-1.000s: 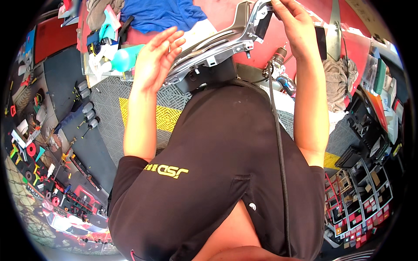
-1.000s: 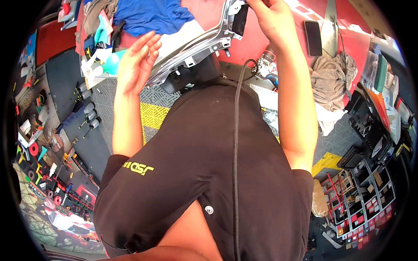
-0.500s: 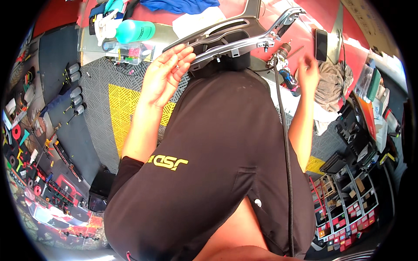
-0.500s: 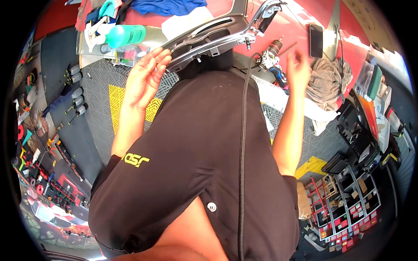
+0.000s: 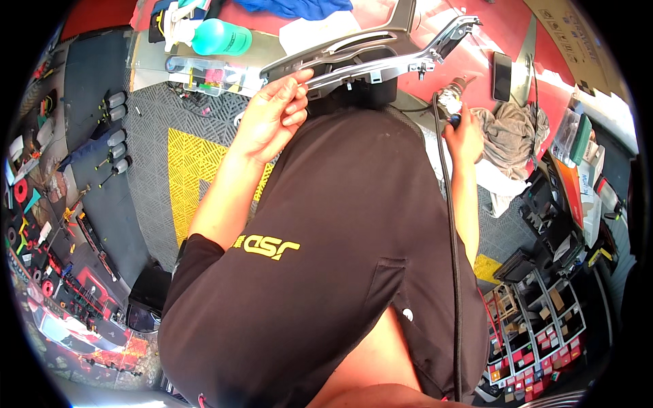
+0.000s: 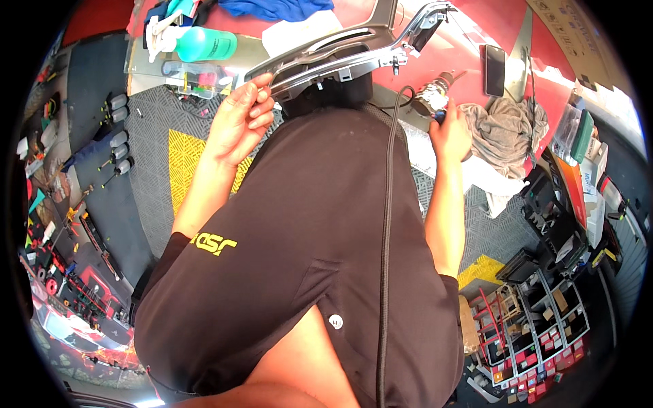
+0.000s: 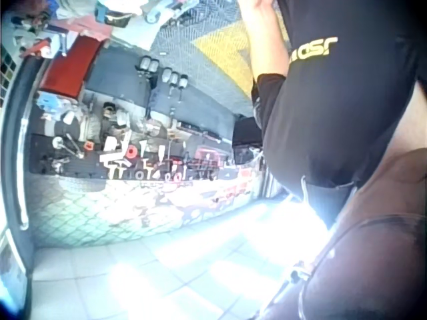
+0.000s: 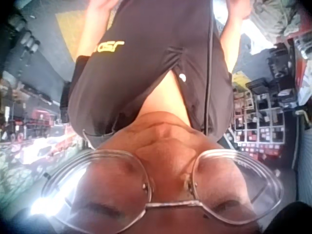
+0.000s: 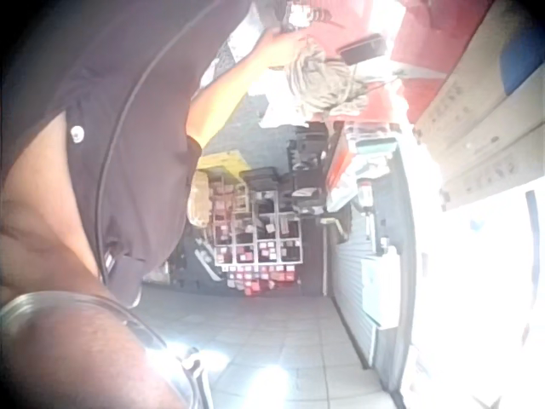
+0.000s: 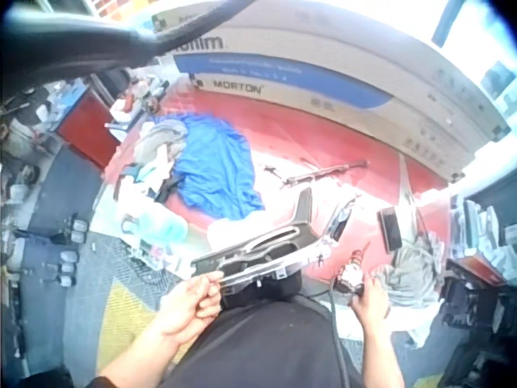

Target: The person assembles a car interior trim piece by attaching a silver bracket and securing it using a power drill and small screws.

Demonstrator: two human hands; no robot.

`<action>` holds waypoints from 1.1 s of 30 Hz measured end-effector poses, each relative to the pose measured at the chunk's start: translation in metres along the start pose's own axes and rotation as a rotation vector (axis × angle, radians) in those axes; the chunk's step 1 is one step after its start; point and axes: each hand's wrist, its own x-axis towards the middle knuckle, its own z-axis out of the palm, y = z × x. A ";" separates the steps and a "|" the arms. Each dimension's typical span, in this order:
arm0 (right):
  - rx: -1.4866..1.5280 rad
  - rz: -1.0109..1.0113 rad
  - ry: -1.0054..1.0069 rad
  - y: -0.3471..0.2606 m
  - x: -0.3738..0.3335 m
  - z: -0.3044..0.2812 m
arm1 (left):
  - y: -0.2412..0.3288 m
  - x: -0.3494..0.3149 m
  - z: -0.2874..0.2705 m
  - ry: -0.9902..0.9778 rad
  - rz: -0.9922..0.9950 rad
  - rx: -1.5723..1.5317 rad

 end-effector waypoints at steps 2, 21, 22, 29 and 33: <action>0.177 -0.016 0.164 0.007 -0.023 -0.024 | -0.004 -0.003 0.000 -0.015 0.036 -0.001; 0.868 -0.396 -0.030 -0.070 -0.130 -0.189 | -0.022 0.026 0.074 -0.150 -0.077 -0.140; 0.869 -0.406 -0.032 -0.070 -0.129 -0.184 | -0.024 0.025 0.073 -0.157 -0.084 -0.140; 0.841 -0.415 -0.032 -0.075 -0.123 -0.184 | -0.025 0.023 0.077 -0.229 -0.148 -0.124; 0.880 -0.453 -0.038 -0.073 -0.122 -0.169 | -0.032 0.017 0.070 -0.204 -0.121 -0.067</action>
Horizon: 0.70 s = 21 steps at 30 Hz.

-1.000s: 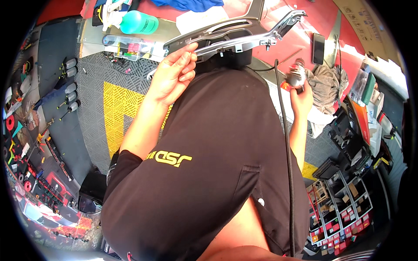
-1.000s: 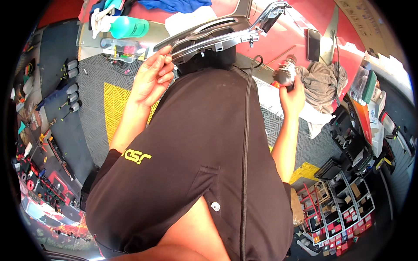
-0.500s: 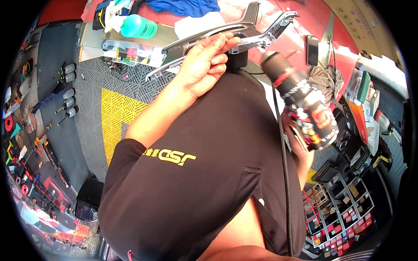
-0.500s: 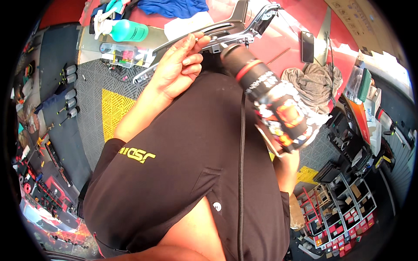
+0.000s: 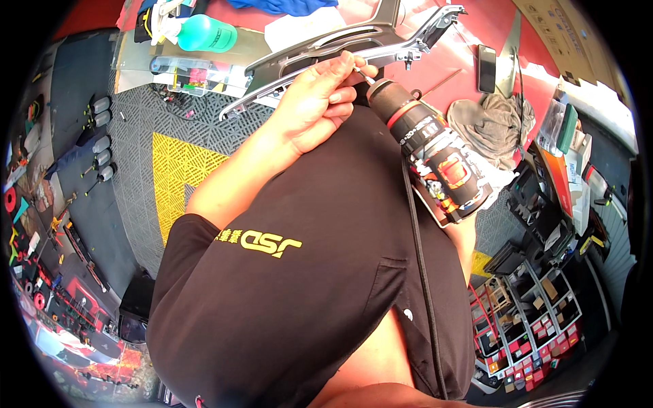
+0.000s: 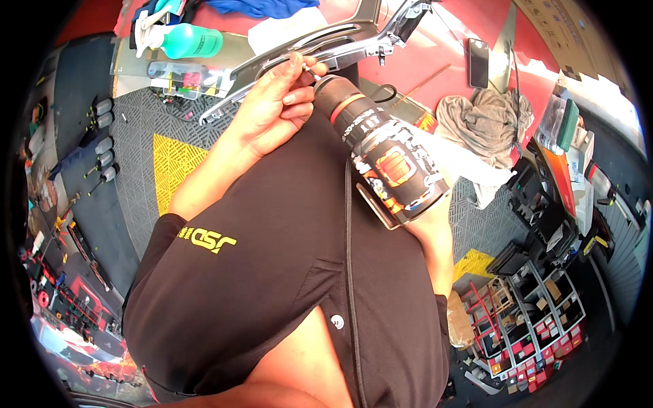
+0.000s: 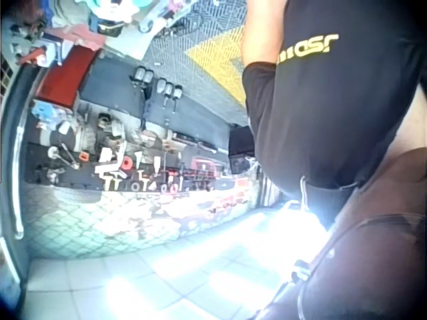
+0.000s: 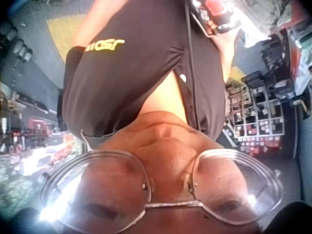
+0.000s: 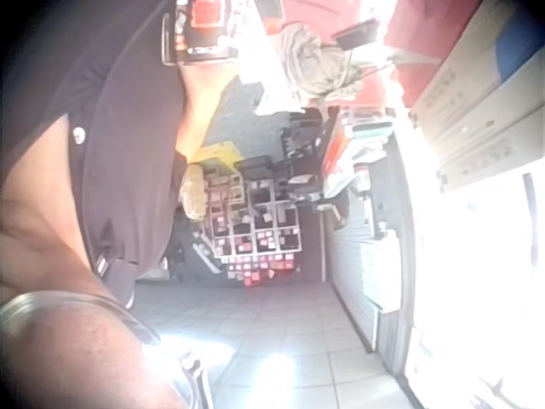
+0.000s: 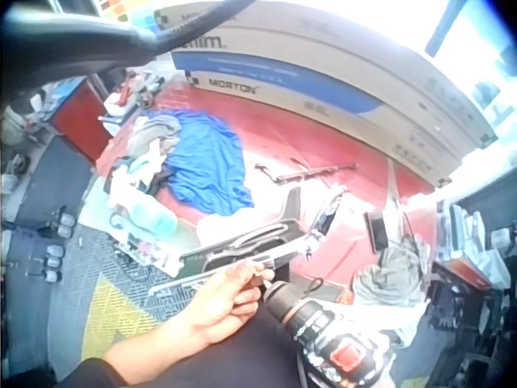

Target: The person assembles a car interior trim piece by attaching a silver bracket and securing it using a power drill and small screws.

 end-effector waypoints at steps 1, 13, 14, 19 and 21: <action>0.027 0.018 -0.019 -0.001 0.002 0.001 | -0.001 -0.001 -0.003 0.004 -0.007 0.006; 0.086 0.144 -0.040 -0.021 0.004 0.001 | -0.003 -0.011 -0.011 -0.034 -0.079 -0.061; 0.044 0.106 -0.052 -0.023 0.005 0.001 | -0.003 -0.013 -0.011 -0.028 -0.077 -0.075; -0.190 -0.112 -0.071 -0.033 0.017 -0.001 | -0.005 -0.009 -0.013 -0.001 -0.167 -0.095; -0.190 -0.084 -0.081 -0.035 0.018 0.002 | -0.007 -0.007 -0.018 0.057 -0.179 -0.077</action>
